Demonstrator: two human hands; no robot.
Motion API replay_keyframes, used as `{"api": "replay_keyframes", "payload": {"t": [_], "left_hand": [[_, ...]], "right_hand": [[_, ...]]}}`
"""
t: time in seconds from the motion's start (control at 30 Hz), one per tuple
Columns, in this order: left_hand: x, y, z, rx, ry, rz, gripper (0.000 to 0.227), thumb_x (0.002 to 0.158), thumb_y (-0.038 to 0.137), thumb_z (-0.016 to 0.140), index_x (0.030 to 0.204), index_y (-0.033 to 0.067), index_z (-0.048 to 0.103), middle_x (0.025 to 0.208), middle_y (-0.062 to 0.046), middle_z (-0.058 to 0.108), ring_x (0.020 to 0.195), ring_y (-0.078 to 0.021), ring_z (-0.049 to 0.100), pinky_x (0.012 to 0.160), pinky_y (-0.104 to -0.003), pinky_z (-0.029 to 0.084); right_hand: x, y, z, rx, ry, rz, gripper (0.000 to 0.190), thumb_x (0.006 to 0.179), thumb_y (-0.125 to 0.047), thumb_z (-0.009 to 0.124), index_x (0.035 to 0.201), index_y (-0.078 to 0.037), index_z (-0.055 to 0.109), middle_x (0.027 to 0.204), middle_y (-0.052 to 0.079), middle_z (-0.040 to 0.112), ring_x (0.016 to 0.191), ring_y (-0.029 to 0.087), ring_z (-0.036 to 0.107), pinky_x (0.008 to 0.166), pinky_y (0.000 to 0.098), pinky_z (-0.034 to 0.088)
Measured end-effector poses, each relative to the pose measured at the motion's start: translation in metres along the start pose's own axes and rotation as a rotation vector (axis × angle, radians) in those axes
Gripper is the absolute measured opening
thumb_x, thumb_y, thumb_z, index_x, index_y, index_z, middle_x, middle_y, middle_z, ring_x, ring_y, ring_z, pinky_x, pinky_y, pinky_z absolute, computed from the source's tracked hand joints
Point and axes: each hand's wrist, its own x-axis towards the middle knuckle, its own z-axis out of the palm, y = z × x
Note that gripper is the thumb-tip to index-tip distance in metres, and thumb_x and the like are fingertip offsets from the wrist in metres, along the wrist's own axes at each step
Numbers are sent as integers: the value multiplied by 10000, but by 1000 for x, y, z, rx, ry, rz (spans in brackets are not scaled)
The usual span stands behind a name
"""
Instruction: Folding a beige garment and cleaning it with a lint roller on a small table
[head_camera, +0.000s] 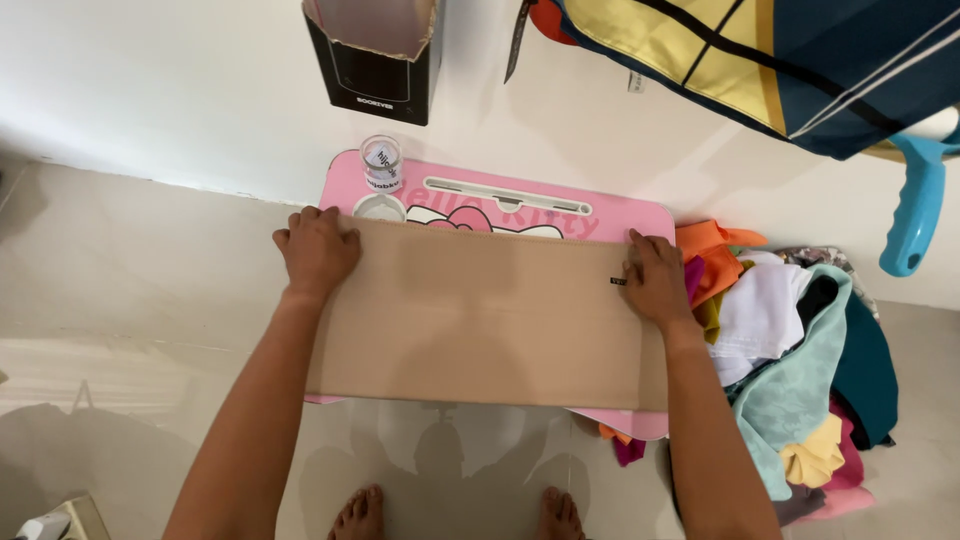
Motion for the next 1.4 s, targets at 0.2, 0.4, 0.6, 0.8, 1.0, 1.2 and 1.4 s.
{"api": "replay_keyframes", "payload": {"t": [0.2, 0.4, 0.6, 0.8, 1.0, 1.2, 1.4], "left_hand": [[29, -13, 6, -155, -192, -168, 431, 782, 398, 703, 1123, 146, 782, 1105, -84, 633, 1114, -356, 598, 898, -551, 447], [29, -1, -34, -424, -156, -193, 354, 763, 143, 705, 1113, 186, 680, 910, -22, 735, 908, -310, 728, 788, -456, 502], [8, 33, -71, -613, 201, -30, 509, 824, -85, 684, 1300, -49, 505, 1095, -181, 530, 1026, -376, 612, 869, -449, 544], [-102, 89, -57, -205, 241, 487, 612, 966, 347, 666, 1469, 34, 514, 1500, -229, 510, 1435, -455, 428, 1137, -568, 370], [-179, 51, -55, -29, -118, 581, 776, 1045, 612, 348, 1612, 82, 331, 1689, -172, 278, 1557, -400, 213, 1247, -593, 157], [-182, -12, -68, 70, -238, 316, 845, 1038, 690, 209, 1646, 103, 198, 1737, -109, 138, 1607, -317, 77, 1290, -557, 74], [-184, -25, -55, 167, -219, 337, 895, 1021, 740, 157, 1650, 103, 177, 1726, -126, 154, 1601, -334, 116, 1294, -525, 128]], "right_hand": [[22, 21, 1, -124, -64, -43, 367, 744, -357, 754, 1072, -193, 746, 1061, 19, 614, 1093, 327, 622, 991, 471, 462], [20, -7, -24, -13, -164, 127, 383, 728, -333, 764, 1095, -274, 669, 1043, -58, 736, 1097, 204, 696, 984, 380, 475], [18, -51, -27, -83, 203, -41, 496, 847, -114, 691, 1335, -122, 608, 1187, 118, 633, 1195, 386, 578, 1094, 550, 380], [-60, -161, -12, 142, 282, -218, 651, 895, -190, 695, 1491, -10, 503, 1491, 296, 483, 1430, 507, 380, 1193, 638, 229], [-123, -177, -11, -33, -76, -199, 683, 1017, -545, 500, 1576, -160, 425, 1632, 193, 368, 1515, 394, 316, 1217, 634, 206], [-148, -103, -34, -123, -72, 140, 753, 1044, -630, 353, 1624, -152, 322, 1686, 207, 258, 1553, 412, 224, 1231, 669, 164], [-150, -64, -8, -207, 62, 128, 748, 1043, -588, 368, 1619, -113, 321, 1660, 227, 308, 1520, 426, 312, 1232, 616, 226]]}}
